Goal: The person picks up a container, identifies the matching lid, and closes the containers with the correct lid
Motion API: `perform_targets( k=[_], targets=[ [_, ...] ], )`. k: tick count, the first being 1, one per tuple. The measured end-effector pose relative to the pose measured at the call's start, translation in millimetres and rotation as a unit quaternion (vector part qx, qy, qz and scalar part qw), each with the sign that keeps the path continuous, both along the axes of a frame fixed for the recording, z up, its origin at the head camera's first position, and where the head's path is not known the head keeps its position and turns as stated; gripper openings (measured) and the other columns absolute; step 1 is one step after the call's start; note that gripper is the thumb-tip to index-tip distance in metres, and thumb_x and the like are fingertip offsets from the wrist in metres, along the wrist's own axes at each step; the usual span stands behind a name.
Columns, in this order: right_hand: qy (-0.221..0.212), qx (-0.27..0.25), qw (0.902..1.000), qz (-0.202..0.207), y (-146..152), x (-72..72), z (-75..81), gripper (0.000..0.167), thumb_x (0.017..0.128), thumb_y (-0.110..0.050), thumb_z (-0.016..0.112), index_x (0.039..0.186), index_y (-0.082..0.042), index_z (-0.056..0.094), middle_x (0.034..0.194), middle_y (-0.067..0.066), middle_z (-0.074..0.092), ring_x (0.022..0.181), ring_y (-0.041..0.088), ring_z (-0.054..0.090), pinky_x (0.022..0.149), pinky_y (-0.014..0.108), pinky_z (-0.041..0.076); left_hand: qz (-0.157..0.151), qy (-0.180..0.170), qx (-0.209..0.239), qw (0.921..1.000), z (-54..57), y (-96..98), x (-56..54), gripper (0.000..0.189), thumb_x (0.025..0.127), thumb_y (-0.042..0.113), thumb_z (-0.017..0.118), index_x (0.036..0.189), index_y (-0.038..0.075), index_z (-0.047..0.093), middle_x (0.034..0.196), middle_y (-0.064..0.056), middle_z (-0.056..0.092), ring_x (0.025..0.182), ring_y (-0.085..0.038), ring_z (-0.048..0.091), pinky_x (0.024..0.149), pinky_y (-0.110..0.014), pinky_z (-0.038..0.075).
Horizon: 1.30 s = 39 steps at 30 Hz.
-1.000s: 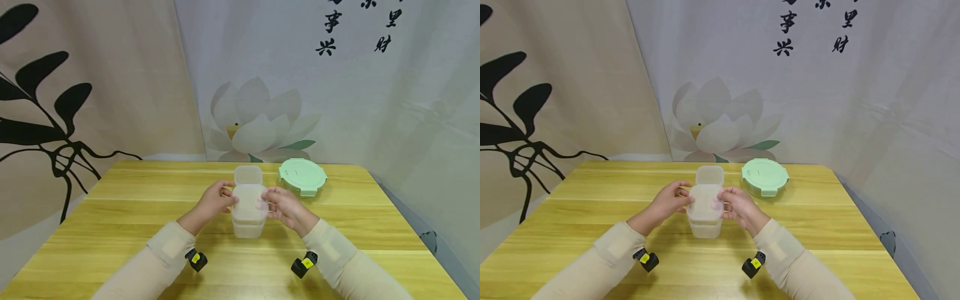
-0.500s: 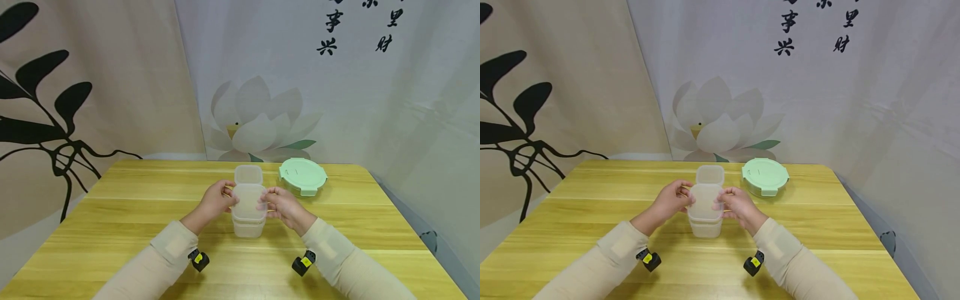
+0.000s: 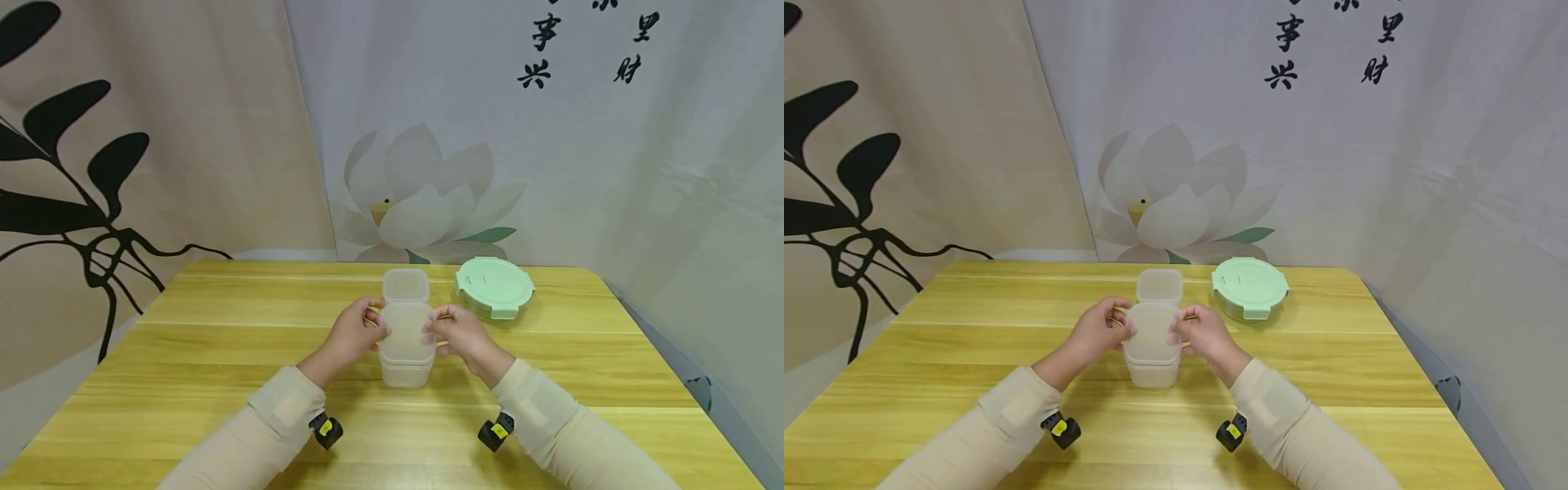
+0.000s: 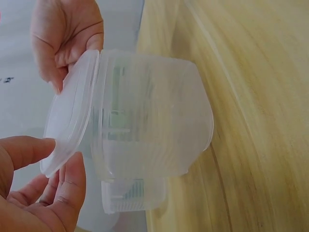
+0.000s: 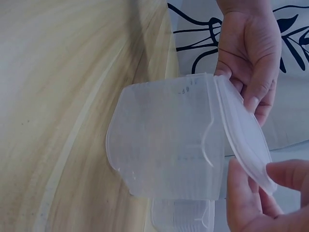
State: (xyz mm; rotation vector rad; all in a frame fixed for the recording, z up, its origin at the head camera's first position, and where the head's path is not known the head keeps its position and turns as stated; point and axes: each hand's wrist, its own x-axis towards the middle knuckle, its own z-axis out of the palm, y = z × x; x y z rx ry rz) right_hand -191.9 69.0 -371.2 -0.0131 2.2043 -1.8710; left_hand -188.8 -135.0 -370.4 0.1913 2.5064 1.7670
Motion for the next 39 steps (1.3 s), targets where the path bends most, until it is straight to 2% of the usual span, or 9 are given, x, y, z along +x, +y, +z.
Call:
perform_targets(
  k=[9,18,29,39],
  targets=[
    [0.014,0.010,0.9999,-0.002,-0.8,2.7,-0.4,0.011,0.095,-0.006,0.053,0.103,0.001,0.052,0.102,0.015,0.064,0.083,0.019,0.066,0.070,0.036,0.056,0.002,0.001,0.001,1.0000,-1.8,0.8,0.6,0.037,0.085,-0.005,0.066,0.121,-0.002,0.054,0.087,-0.009,0.055,0.069,-0.016,0.052,0.061,-0.040,0.056],
    [0.012,0.017,0.9998,-0.001,-1.1,2.9,-0.7,0.010,0.094,-0.005,0.052,0.103,0.001,0.052,0.099,0.013,0.064,0.082,0.018,0.065,0.068,0.035,0.055,-0.007,-0.002,0.006,1.0000,-5.4,-0.8,1.1,0.036,0.086,-0.005,0.065,0.121,-0.003,0.054,0.089,-0.010,0.055,0.070,-0.016,0.053,0.060,-0.039,0.055],
    [0.012,0.021,0.9997,0.002,-1.0,4.4,1.2,0.013,0.095,-0.006,0.052,0.105,0.002,0.052,0.097,0.012,0.064,0.082,0.018,0.064,0.066,0.034,0.055,0.000,-0.011,0.015,0.9998,-3.6,-0.6,3.6,0.036,0.085,-0.004,0.065,0.120,-0.002,0.054,0.087,-0.009,0.055,0.070,-0.017,0.053,0.061,-0.041,0.056],
    [0.012,0.027,0.9996,-0.002,-1.4,4.0,0.6,0.012,0.094,-0.005,0.056,0.103,0.002,0.053,0.089,0.009,0.062,0.078,0.018,0.062,0.062,0.032,0.055,0.003,-0.028,0.023,0.9993,-5.4,0.8,4.4,0.035,0.085,-0.006,0.066,0.117,-0.003,0.054,0.085,-0.009,0.052,0.069,-0.017,0.053,0.059,-0.039,0.055]
  ],
)
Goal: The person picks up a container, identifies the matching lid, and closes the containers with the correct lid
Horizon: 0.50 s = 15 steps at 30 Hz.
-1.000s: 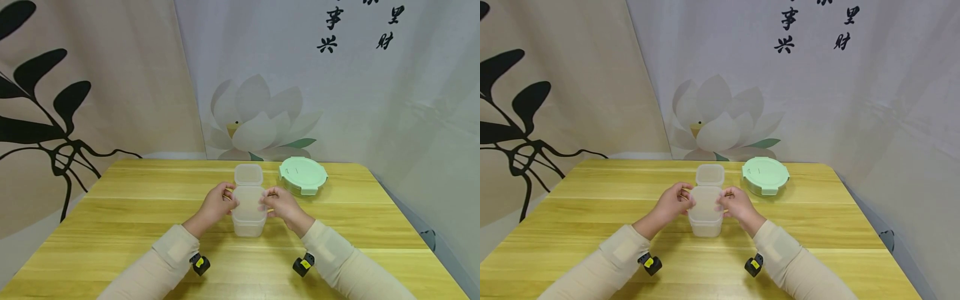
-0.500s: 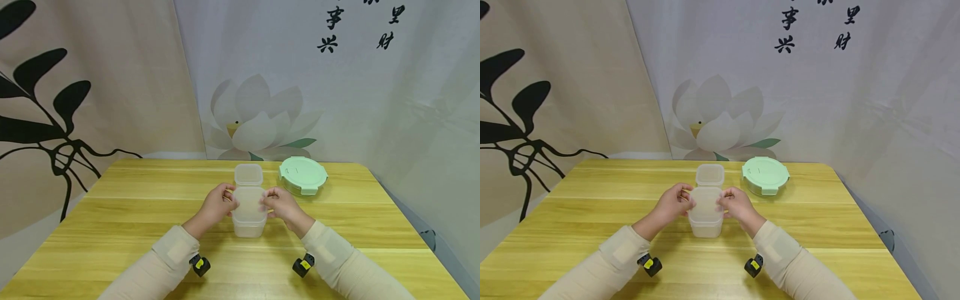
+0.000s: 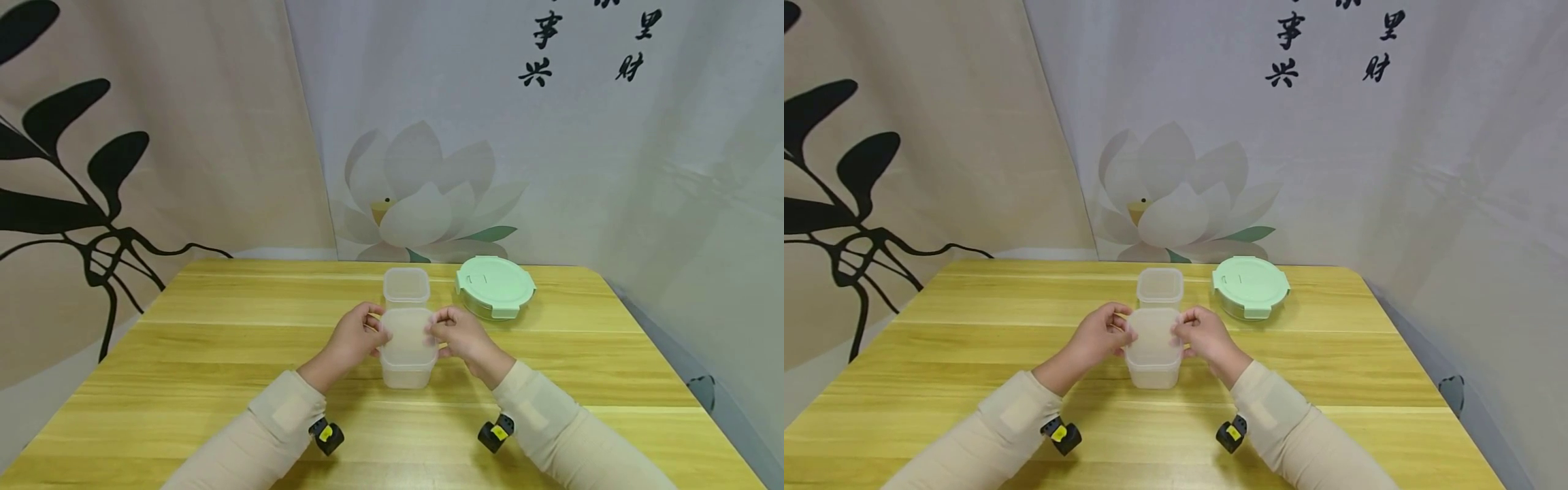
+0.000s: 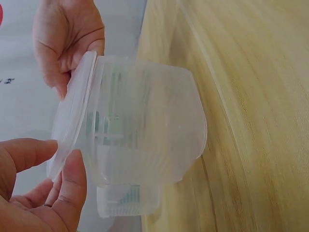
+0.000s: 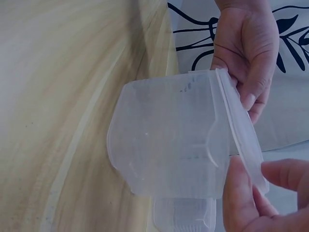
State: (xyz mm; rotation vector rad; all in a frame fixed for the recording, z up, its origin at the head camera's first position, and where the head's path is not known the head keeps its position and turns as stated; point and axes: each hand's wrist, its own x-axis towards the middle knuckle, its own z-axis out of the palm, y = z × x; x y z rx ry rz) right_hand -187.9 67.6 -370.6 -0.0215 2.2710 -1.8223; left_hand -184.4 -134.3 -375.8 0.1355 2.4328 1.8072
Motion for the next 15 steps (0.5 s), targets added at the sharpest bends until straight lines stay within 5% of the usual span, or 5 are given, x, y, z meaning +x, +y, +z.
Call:
perform_targets(
  k=[15],
  targets=[
    [0.023,0.029,0.9993,-0.008,-0.8,-0.5,-4.3,0.010,0.093,-0.004,0.060,0.099,0.003,0.056,0.085,0.007,0.059,0.079,0.017,0.058,0.066,0.037,0.056,-0.004,-0.004,0.002,1.0000,-4.9,-0.8,-0.4,0.035,0.085,-0.005,0.066,0.118,-0.002,0.054,0.087,-0.009,0.052,0.071,-0.018,0.054,0.060,-0.041,0.056]
  ],
)
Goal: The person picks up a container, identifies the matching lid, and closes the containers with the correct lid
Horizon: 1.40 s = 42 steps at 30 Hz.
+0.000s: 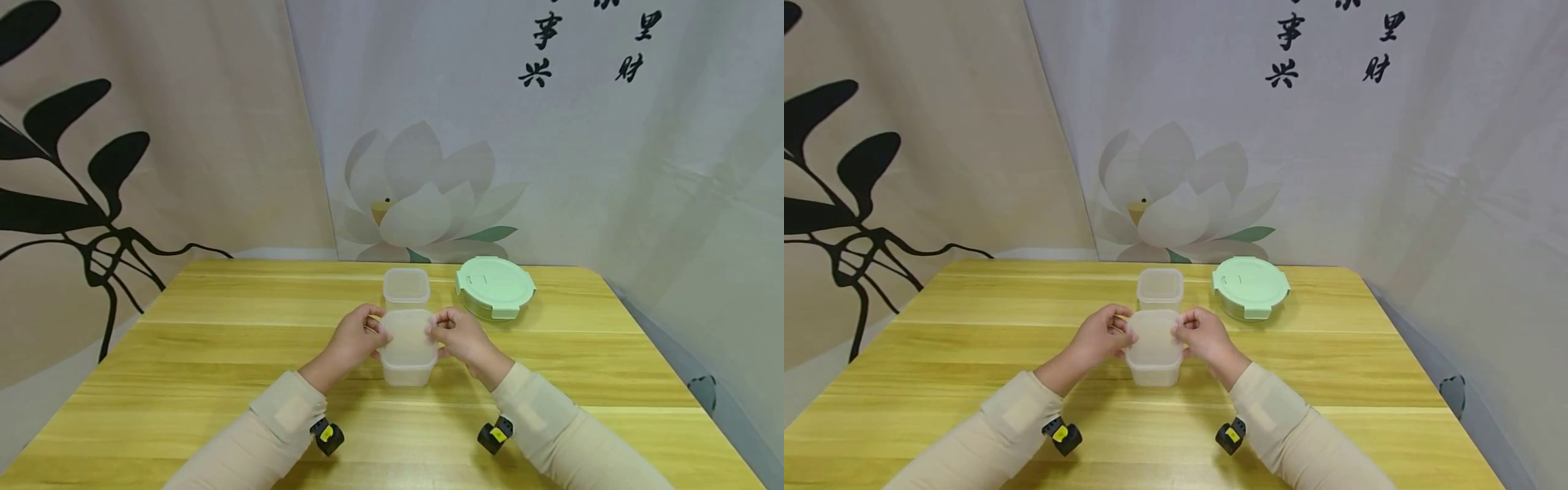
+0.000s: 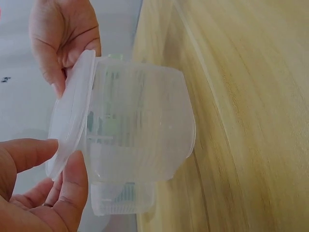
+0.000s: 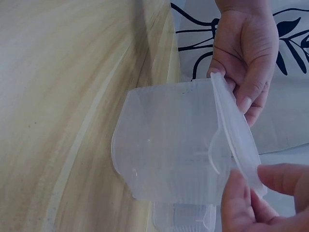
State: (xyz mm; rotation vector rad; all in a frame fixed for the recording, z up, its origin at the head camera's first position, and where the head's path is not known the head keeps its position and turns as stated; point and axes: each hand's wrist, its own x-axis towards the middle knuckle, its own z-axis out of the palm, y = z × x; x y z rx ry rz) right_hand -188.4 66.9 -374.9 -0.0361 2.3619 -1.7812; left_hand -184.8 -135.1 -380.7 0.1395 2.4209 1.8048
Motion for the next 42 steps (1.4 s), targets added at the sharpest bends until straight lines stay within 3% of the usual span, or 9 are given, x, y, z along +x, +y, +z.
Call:
perform_targets(
  k=[8,19,27,38,42],
  targets=[
    [0.006,0.023,0.9997,-0.007,0,-0.1,-0.2,0.011,0.094,-0.006,0.060,0.100,0.002,0.057,0.088,0.007,0.057,0.082,0.017,0.056,0.073,0.041,0.055,0.005,-0.002,-0.006,1.0000,2.7,1.1,-3.4,0.034,0.085,-0.005,0.066,0.117,-0.002,0.055,0.089,-0.010,0.053,0.073,-0.019,0.054,0.061,-0.040,0.055],
    [0.016,0.035,0.9992,-0.006,2,0.7,1.0,0.016,0.094,-0.010,0.060,0.103,0.003,0.057,0.101,0.012,0.059,0.095,0.024,0.059,0.086,0.047,0.052,0.010,-0.007,-0.019,0.9997,4.7,2.4,-9.1,0.034,0.085,-0.004,0.068,0.117,-0.002,0.055,0.089,-0.011,0.054,0.073,-0.019,0.054,0.056,-0.031,0.053],
    [0.014,0.060,0.9980,-0.010,1,-3.1,-2.9,0.020,0.093,-0.011,0.062,0.107,0.003,0.059,0.104,0.013,0.060,0.097,0.025,0.058,0.085,0.042,0.051,0.011,-0.023,-0.017,0.9995,3.3,2.4,-11.5,0.034,0.085,-0.004,0.067,0.117,-0.003,0.056,0.092,-0.012,0.054,0.075,-0.020,0.054,0.057,-0.030,0.054],
    [0.005,0.048,0.9988,-0.006,1,-6.4,-6.4,0.018,0.093,-0.010,0.061,0.105,0.003,0.059,0.101,0.012,0.061,0.095,0.023,0.059,0.090,0.046,0.051,0.007,-0.027,-0.004,0.9996,-0.4,2.9,-14.5,0.030,0.086,-0.006,0.066,0.114,-0.005,0.057,0.093,-0.012,0.053,0.077,-0.020,0.053,0.057,-0.030,0.053],
    [0.003,0.043,0.9990,-0.009,2,-8.2,-8.7,0.018,0.093,-0.010,0.061,0.105,0.003,0.059,0.103,0.012,0.061,0.097,0.024,0.059,0.092,0.048,0.050,0.009,-0.025,-0.013,0.9996,-1.9,2.6,-16.1,0.030,0.086,-0.004,0.067,0.114,-0.005,0.057,0.096,-0.012,0.054,0.080,-0.020,0.053,0.063,-0.035,0.054]
  ],
)
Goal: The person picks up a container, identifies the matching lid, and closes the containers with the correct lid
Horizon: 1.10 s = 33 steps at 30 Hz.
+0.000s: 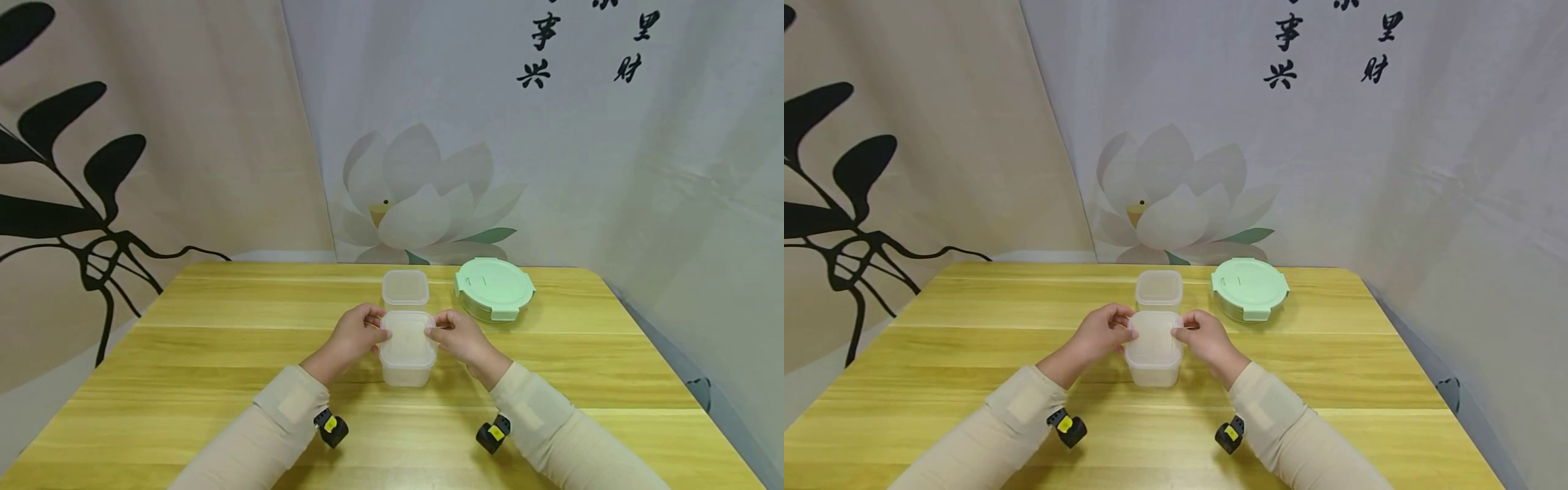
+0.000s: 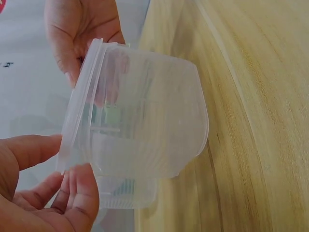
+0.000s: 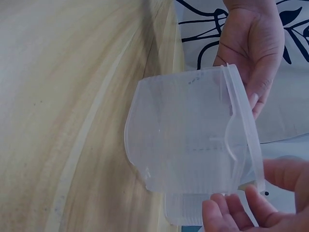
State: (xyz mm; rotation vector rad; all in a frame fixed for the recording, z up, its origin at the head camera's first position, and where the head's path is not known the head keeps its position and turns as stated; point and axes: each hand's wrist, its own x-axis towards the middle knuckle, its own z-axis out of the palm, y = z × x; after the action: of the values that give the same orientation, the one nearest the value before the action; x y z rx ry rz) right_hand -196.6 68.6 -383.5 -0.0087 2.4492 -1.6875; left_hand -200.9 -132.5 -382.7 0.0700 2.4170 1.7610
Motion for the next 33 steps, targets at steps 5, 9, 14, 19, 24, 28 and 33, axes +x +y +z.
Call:
perform_targets(
  k=[5,9,14,19,24,28,33],
  targets=[
    [0.001,-0.002,1.0000,0.000,0,-0.3,-2.3,0.021,0.093,-0.010,0.061,0.108,0.004,0.059,0.106,0.013,0.061,0.099,0.025,0.060,0.092,0.049,0.050,-0.001,0.000,-0.008,1.0000,-1.9,-1.0,-0.5,0.031,0.086,-0.002,0.068,0.115,-0.004,0.058,0.103,-0.014,0.056,0.087,-0.022,0.055,0.073,-0.039,0.055],
    [0.000,-0.009,1.0000,0.002,0,0.9,-2.4,0.024,0.093,-0.012,0.061,0.110,0.005,0.058,0.108,0.015,0.061,0.099,0.025,0.059,0.092,0.050,0.050,-0.006,-0.003,-0.002,1.0000,-3.6,-2.2,-1.0,0.030,0.088,0.000,0.067,0.116,-0.004,0.057,0.108,-0.015,0.056,0.092,-0.023,0.056,0.076,-0.039,0.054],
    [0.005,-0.007,1.0000,0.000,-1,1.3,-3.7,0.025,0.094,-0.012,0.062,0.111,0.006,0.059,0.109,0.015,0.061,0.100,0.025,0.060,0.090,0.049,0.051,-0.012,-0.005,0.004,0.9999,-7.7,-3.3,-2.1,0.029,0.089,0.001,0.066,0.116,-0.004,0.057,0.110,-0.016,0.057,0.094,-0.024,0.057,0.081,-0.042,0.054],
    [0.012,-0.008,0.9999,-0.004,0,0.3,-7.9,0.024,0.093,-0.010,0.062,0.112,0.006,0.061,0.110,0.015,0.063,0.100,0.024,0.061,0.089,0.046,0.052,-0.013,0.001,0.007,0.9999,-10.3,-3.4,-2.4,0.028,0.088,0.000,0.065,0.115,-0.005,0.057,0.109,-0.017,0.060,0.095,-0.025,0.057,0.081,-0.043,0.053],
    [0.017,-0.018,0.9997,-0.003,-1,0.4,-11.2,0.025,0.094,-0.009,0.061,0.113,0.007,0.062,0.110,0.015,0.065,0.100,0.024,0.061,0.090,0.046,0.052,-0.013,0.010,0.001,0.9999,-11.0,-2.8,-1.8,0.027,0.089,0.000,0.064,0.113,-0.007,0.057,0.107,-0.017,0.061,0.094,-0.025,0.057,0.079,-0.041,0.053],
    [0.010,-0.015,0.9998,-0.002,-1,2.1,-11.5,0.027,0.095,-0.010,0.059,0.117,0.006,0.063,0.113,0.015,0.065,0.102,0.024,0.061,0.090,0.043,0.052,-0.016,0.011,-0.007,0.9998,-11.9,-2.6,-0.9,0.024,0.090,0.001,0.064,0.111,-0.007,0.057,0.106,-0.017,0.060,0.092,-0.024,0.058,0.077,-0.036,0.053],
    [-0.001,-0.015,0.9999,-0.003,0,2.5,-12.6,0.029,0.096,-0.012,0.059,0.119,0.005,0.063,0.115,0.015,0.065,0.101,0.023,0.062,0.089,0.042,0.052,-0.016,0.002,-0.016,0.9997,-15.3,-2.4,-1.9,0.023,0.091,0.002,0.064,0.111,-0.006,0.058,0.105,-0.016,0.060,0.091,-0.024,0.058,0.076,-0.036,0.053]
  ],
)
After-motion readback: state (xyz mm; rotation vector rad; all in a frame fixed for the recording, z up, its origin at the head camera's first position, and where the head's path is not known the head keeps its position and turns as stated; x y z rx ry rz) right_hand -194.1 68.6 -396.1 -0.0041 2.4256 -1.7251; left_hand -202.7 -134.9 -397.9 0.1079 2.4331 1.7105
